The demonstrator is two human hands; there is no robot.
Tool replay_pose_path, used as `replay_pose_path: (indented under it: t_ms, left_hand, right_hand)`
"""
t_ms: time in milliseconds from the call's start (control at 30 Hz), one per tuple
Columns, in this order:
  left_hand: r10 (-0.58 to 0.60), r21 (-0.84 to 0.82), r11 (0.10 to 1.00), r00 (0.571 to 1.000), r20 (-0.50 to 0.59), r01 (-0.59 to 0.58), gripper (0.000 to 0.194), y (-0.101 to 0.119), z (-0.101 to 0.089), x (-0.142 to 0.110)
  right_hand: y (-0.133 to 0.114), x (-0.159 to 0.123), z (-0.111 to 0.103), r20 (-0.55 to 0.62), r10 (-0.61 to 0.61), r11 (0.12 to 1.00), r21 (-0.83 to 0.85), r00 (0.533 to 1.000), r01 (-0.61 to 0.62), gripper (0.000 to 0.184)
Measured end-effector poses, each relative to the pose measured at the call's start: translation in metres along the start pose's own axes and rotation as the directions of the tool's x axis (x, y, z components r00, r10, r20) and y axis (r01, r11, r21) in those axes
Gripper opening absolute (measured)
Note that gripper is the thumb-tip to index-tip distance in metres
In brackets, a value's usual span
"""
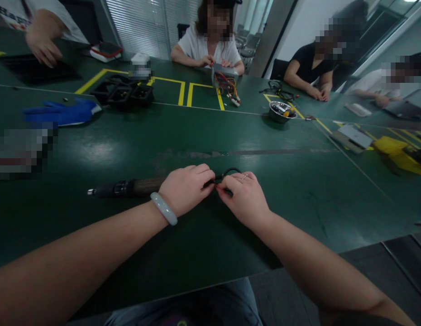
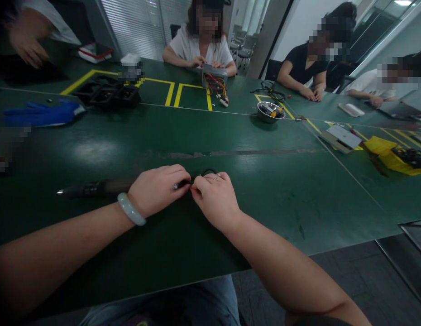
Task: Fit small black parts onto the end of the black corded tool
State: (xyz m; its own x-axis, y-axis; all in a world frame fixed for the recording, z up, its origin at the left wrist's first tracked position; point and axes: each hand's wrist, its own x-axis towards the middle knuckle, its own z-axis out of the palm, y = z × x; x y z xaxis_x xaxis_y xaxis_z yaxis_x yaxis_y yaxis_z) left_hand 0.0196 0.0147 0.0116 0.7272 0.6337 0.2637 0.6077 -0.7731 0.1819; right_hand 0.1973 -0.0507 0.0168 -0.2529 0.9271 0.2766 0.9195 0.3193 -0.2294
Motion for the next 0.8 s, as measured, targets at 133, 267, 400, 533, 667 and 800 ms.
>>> replay_pose_path:
  t_ms: [133, 267, 400, 533, 667, 800]
  left_hand:
    - [-0.009, 0.017, 1.0, 1.0, -0.01, 0.009, 0.015, -0.001, 0.0, 0.001]
    - [-0.008, 0.028, 1.0, 1.0, -0.017, 0.008, 0.016, -0.001, 0.001, 0.0]
    - [-0.005, 0.029, 1.0, 1.0, -0.014, 0.005, 0.015, -0.001, 0.002, 0.0]
    - [0.001, 0.028, 1.0, 1.0, -0.013, -0.001, 0.014, -0.002, 0.002, -0.001]
    - [0.008, 0.032, 0.999, 1.0, -0.008, -0.008, 0.014, -0.003, 0.002, -0.001]
    - [0.011, 0.018, 1.0, 1.0, -0.009, -0.011, 0.014, -0.004, 0.002, -0.001]
  right_hand:
    - [0.002, 0.001, 0.002, 0.01, 0.034, 0.999, -0.024, 0.999, -0.034, 0.009]
    - [0.005, 0.002, 0.005, -0.01, 0.073, 0.996, -0.059, 0.997, -0.073, 0.007]
    - [0.003, 0.002, 0.005, -0.021, 0.024, 0.994, -0.103, 0.999, -0.026, 0.009]
    - [-0.002, 0.001, 0.007, -0.06, -0.032, 0.983, -0.184, 0.998, 0.02, 0.017]
    - [-0.011, -0.001, 0.012, -0.072, -0.084, 0.961, -0.269, 0.994, 0.061, 0.017]
    - [-0.013, -0.002, 0.014, -0.091, -0.112, 0.953, -0.291, 0.99, 0.081, 0.017]
